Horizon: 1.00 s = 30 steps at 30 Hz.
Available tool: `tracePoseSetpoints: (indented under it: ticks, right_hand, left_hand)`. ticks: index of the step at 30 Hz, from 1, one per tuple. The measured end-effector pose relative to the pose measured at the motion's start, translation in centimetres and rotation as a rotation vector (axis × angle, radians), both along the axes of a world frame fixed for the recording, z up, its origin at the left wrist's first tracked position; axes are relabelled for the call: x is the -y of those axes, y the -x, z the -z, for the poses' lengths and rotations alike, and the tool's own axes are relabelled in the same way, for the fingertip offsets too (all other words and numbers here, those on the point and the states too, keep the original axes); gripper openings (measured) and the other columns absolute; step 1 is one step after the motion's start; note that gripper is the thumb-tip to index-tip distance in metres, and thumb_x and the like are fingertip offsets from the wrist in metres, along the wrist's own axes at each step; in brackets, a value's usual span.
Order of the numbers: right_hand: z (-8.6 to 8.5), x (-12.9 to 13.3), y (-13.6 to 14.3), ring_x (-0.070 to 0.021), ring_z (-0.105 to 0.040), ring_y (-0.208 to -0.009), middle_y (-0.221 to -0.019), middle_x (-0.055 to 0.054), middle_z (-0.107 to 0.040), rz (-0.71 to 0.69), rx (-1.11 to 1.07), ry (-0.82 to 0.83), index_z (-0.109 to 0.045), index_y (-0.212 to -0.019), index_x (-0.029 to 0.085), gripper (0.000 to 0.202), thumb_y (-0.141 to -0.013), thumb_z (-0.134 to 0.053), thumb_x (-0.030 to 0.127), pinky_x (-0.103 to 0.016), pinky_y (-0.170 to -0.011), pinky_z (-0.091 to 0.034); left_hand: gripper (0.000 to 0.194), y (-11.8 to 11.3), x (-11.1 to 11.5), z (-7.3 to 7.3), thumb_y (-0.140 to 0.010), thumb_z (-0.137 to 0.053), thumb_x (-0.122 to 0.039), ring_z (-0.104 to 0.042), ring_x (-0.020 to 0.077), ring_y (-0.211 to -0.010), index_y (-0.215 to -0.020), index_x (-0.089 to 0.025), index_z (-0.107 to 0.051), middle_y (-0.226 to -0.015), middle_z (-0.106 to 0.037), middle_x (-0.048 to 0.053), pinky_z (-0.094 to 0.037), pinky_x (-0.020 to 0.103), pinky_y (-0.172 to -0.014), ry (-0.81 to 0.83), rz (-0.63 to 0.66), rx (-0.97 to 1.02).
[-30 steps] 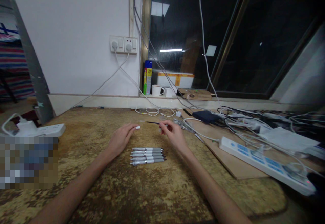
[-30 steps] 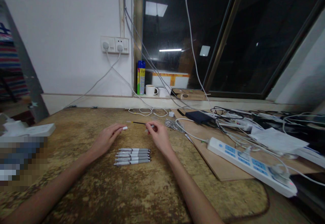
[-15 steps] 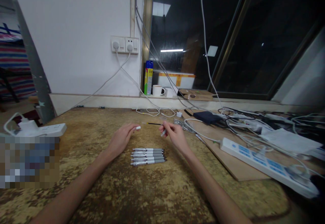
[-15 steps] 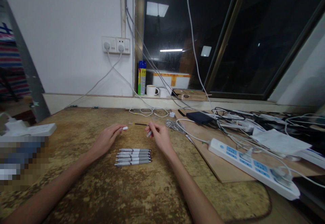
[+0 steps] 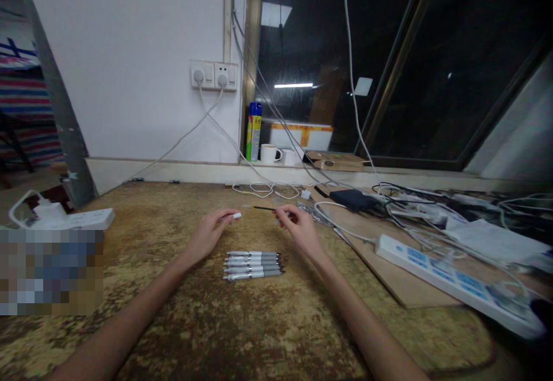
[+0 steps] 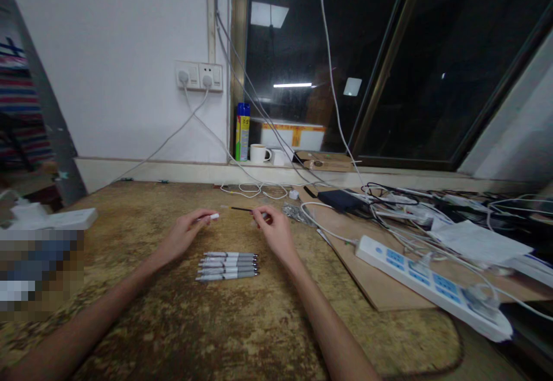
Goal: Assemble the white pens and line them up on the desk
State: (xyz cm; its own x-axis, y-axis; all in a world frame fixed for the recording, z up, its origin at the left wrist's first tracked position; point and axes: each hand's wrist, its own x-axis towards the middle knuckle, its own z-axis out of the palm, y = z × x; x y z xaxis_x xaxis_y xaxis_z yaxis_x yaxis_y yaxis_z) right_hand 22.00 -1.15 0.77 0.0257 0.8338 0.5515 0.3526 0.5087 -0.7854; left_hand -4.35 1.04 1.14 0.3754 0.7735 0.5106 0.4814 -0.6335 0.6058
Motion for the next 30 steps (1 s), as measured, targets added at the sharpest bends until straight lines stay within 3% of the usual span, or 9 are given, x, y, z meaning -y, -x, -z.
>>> tracePoseSetpoints:
  ticks: [4,14,22,30]
  right_hand:
    - [0.1,0.0,-0.2,-0.0167,-0.062,-0.068,-0.086,-0.006,-0.072,0.071,0.109,-0.072,-0.072,-0.091,0.018,0.028,-0.092,-0.058,0.041,-0.027,-0.064,-0.047]
    - [0.6,-0.4,-0.2,-0.0159,-0.062,-0.068,-0.088,-0.005,-0.072,0.059,0.177,-0.092,-0.073,-0.093,0.019,0.022,-0.091,-0.058,0.034,-0.027,-0.062,-0.047]
    - [0.8,0.2,1.0,-0.0167,-0.064,-0.074,-0.089,-0.005,-0.071,-0.052,0.248,-0.097,-0.074,-0.098,0.021,0.020,-0.093,-0.057,0.031,-0.027,-0.064,-0.048]
    - [1.6,0.0,1.6,-0.0160,-0.063,-0.069,-0.082,-0.004,-0.071,-0.151,0.151,0.014,-0.072,-0.098,0.019,0.024,-0.094,-0.058,0.037,-0.026,-0.063,-0.047]
  left_hand:
    - [0.035,0.0,0.0,-0.1,-0.099,-0.045,-0.041,-0.062,0.0242,-0.114,-0.118,-0.023,-0.069,-0.122,-0.071,0.005,-0.043,0.037,-0.104,0.044,0.022,0.053]
    - [0.035,0.2,0.0,-0.1,-0.100,-0.046,-0.040,-0.063,0.0237,-0.112,-0.116,-0.021,-0.070,-0.119,-0.071,0.006,-0.044,0.037,-0.101,0.057,0.013,0.037]
    - [0.031,-0.7,0.1,0.3,-0.096,-0.055,-0.042,-0.065,0.0225,-0.110,-0.115,-0.024,-0.072,-0.119,-0.073,0.005,-0.046,0.036,-0.101,0.001,0.139,-0.029]
    - [0.027,-1.0,0.9,0.0,-0.092,-0.063,-0.040,-0.068,0.0224,-0.104,-0.110,-0.024,-0.075,-0.112,-0.075,0.005,-0.049,0.035,-0.095,-0.024,0.105,-0.016]
